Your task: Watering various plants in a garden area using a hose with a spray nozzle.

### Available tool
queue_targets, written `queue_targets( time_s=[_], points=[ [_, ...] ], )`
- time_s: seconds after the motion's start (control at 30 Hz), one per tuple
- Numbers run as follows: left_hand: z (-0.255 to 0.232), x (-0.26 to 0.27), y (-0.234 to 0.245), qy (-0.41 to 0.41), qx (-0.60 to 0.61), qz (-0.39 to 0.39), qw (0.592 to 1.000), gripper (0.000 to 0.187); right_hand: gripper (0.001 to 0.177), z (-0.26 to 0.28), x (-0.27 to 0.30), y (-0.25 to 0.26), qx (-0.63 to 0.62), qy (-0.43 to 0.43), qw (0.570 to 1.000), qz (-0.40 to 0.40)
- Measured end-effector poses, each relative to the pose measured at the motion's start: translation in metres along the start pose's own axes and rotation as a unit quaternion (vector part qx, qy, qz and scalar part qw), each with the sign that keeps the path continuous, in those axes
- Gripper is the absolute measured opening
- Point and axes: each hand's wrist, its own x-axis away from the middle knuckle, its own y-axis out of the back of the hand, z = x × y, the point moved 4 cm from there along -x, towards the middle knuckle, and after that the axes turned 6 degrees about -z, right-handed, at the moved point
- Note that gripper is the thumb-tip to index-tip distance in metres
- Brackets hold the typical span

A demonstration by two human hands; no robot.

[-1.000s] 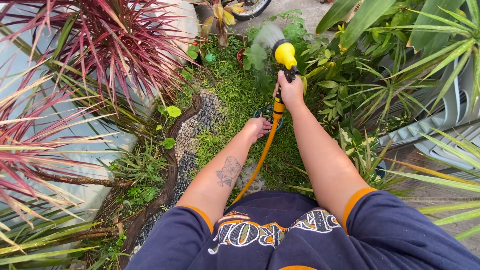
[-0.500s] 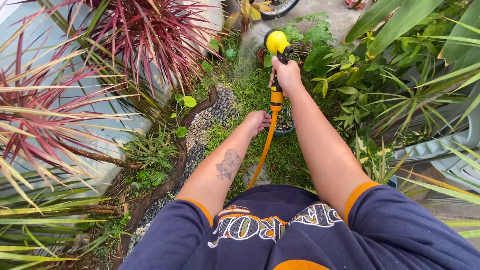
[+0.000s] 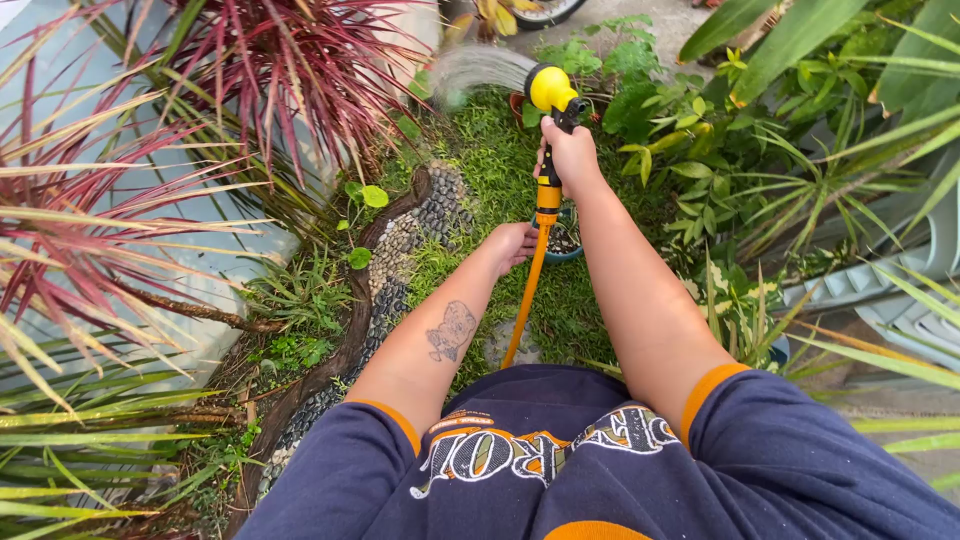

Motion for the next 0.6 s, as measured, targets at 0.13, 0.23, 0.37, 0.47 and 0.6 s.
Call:
queue_targets(
  time_s=[0.13, 0.23, 0.37, 0.47, 0.6],
  points=[
    [0.013, 0.002, -0.012, 0.007, -0.018, 0.031, 0.999, 0.041, 0.03, -0.038, -0.015, 0.065, -0.009, 0.01, 0.989, -0.149],
    [0.015, 0.006, -0.02, 0.012, -0.046, 0.034, 0.998, 0.041, 0.029, -0.058, -0.005, 0.127, 0.004, -0.003, 0.963, -0.27],
    [0.027, -0.016, -0.03, 0.017, -0.044, 0.037, 0.998, 0.045, 0.035, -0.081, 0.021, 0.214, 0.058, -0.022, 0.907, -0.416],
    [0.037, -0.026, -0.043, 0.02, -0.051, 0.043, 0.998, 0.044, 0.031, -0.108, 0.042, 0.262, 0.05, -0.06, 0.905, -0.418],
    [0.056, -0.03, -0.065, 0.041, -0.049, 0.062, 0.996, 0.044, 0.026, -0.164, 0.058, 0.285, 0.014, -0.186, 0.924, -0.334]
  ],
)
